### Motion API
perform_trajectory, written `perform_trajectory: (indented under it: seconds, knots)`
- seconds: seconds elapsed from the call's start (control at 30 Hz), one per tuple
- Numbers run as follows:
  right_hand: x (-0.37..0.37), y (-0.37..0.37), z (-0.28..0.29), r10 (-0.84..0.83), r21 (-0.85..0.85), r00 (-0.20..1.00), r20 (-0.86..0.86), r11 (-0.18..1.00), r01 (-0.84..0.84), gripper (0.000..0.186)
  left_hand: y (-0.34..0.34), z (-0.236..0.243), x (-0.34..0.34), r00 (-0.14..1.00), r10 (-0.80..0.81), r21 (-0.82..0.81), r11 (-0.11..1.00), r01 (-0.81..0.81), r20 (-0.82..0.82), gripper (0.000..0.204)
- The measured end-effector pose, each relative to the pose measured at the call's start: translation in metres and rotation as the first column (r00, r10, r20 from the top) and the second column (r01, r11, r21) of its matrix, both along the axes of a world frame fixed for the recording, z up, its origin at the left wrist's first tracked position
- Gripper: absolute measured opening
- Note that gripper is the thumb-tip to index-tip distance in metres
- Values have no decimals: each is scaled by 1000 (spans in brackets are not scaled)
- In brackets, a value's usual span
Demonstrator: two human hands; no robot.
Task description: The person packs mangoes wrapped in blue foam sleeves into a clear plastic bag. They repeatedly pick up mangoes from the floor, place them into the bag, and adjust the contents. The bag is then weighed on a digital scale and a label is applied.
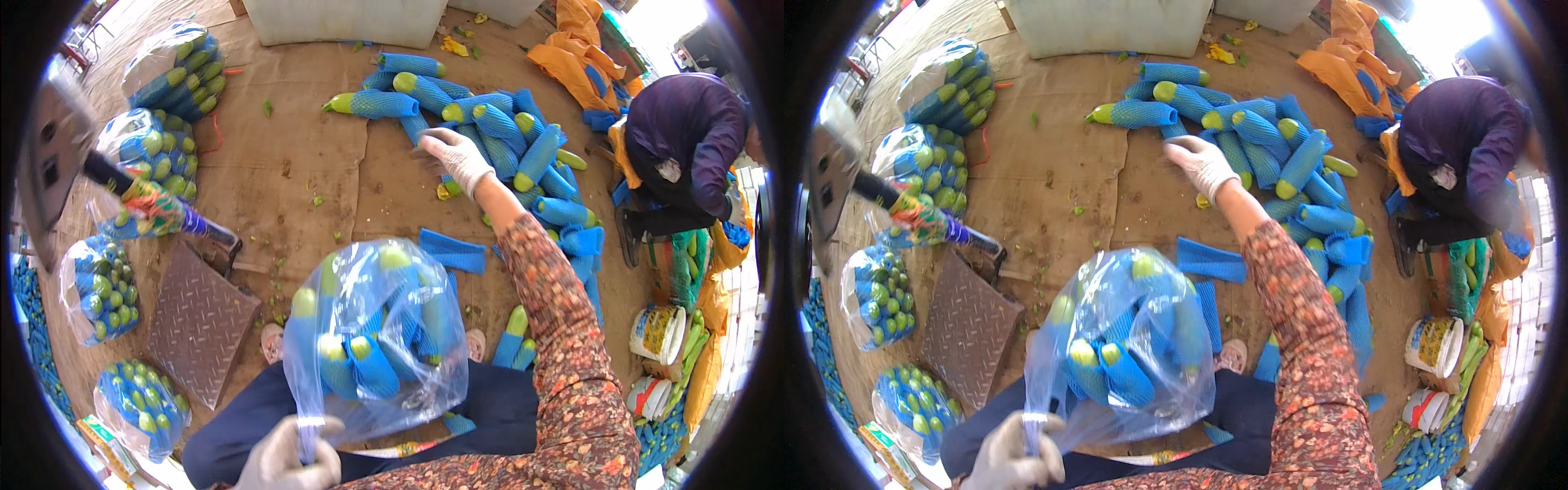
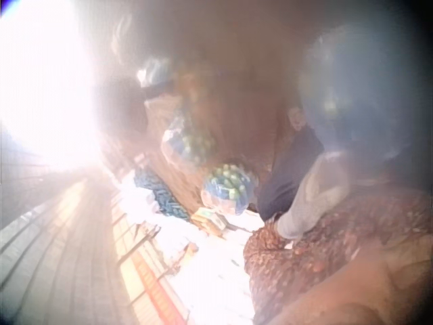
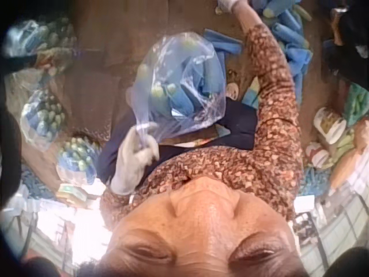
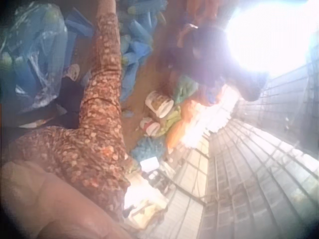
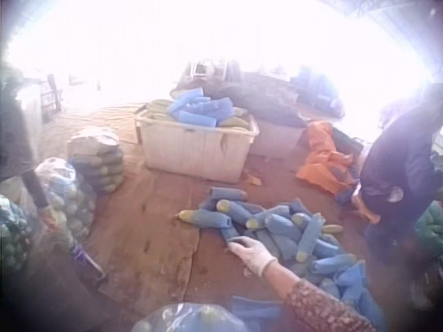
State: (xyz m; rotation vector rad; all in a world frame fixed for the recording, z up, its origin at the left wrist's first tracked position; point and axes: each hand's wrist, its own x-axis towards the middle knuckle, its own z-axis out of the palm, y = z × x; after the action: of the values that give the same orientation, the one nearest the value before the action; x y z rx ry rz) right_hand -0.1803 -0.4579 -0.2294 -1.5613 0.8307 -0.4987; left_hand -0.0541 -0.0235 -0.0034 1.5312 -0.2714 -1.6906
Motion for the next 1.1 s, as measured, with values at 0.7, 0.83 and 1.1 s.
perform_trajectory:
  seconds: [0.7,0.83,1.1]
  knots:
    - [-70,176,91,103,626,948,303,728,-279,64,14,-1,-13,991,130,-118,985,-126,20,55]
    - [-61,293,70,204,516,923,326,779,-355,71,33,-8,-12,979,172,-248,949,-195,-114,46]
    - [-123,309,7,-130,-187,924,-360,980,65,76,61,-16,-4,993,116,-308,944,-122,-39,38]
